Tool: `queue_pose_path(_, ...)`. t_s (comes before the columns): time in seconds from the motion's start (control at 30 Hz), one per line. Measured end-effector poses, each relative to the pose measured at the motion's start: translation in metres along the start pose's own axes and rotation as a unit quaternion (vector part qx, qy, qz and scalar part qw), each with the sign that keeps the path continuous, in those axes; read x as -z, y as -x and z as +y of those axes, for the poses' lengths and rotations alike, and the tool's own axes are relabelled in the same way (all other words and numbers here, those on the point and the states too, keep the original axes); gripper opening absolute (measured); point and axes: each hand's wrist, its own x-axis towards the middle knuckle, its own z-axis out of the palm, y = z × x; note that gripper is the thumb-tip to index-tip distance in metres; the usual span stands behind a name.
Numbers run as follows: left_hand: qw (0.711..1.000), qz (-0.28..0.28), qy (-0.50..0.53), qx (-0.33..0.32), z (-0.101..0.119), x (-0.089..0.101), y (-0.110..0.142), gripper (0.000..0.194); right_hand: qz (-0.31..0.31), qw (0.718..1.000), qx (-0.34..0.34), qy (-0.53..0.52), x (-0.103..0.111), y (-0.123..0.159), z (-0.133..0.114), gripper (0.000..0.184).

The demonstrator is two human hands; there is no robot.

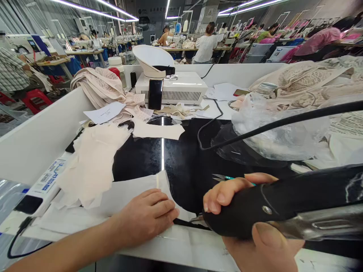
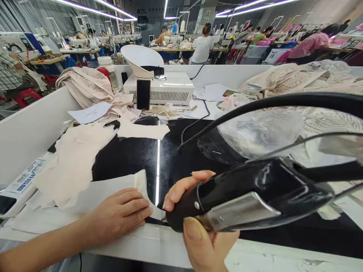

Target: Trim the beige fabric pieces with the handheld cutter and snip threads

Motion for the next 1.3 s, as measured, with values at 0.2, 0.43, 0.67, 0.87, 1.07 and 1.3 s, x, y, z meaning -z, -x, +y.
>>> queue_pose_path(0.2,1.000,0.006,0.026,0.004,0.001,0.005,-0.002,0.020,0.003,1.000,-0.005,0.010,-0.001,0.002,0.005,0.038)
queue_pose_path(0.43,0.997,-0.013,0.061,0.054,-0.014,0.030,0.001,0.029,0.006,1.000,0.023,0.020,0.006,-0.008,0.008,0.040)
queue_pose_path(0.67,0.998,-0.027,0.008,0.051,-0.030,0.040,0.016,0.031,0.014,0.999,0.031,-0.006,0.012,-0.010,0.007,0.038)
queue_pose_path(0.87,0.999,-0.024,0.001,0.040,-0.031,0.039,0.017,0.031,0.009,0.999,0.030,-0.015,0.012,-0.007,0.010,0.040)
queue_pose_path(1.07,0.999,-0.029,0.005,0.042,-0.030,0.038,0.015,0.033,0.011,0.999,0.030,-0.005,0.012,-0.006,0.011,0.036)
queue_pose_path(1.3,0.998,-0.031,0.008,0.046,-0.030,0.037,0.017,0.033,0.009,0.999,0.035,-0.007,0.011,-0.006,0.010,0.036)
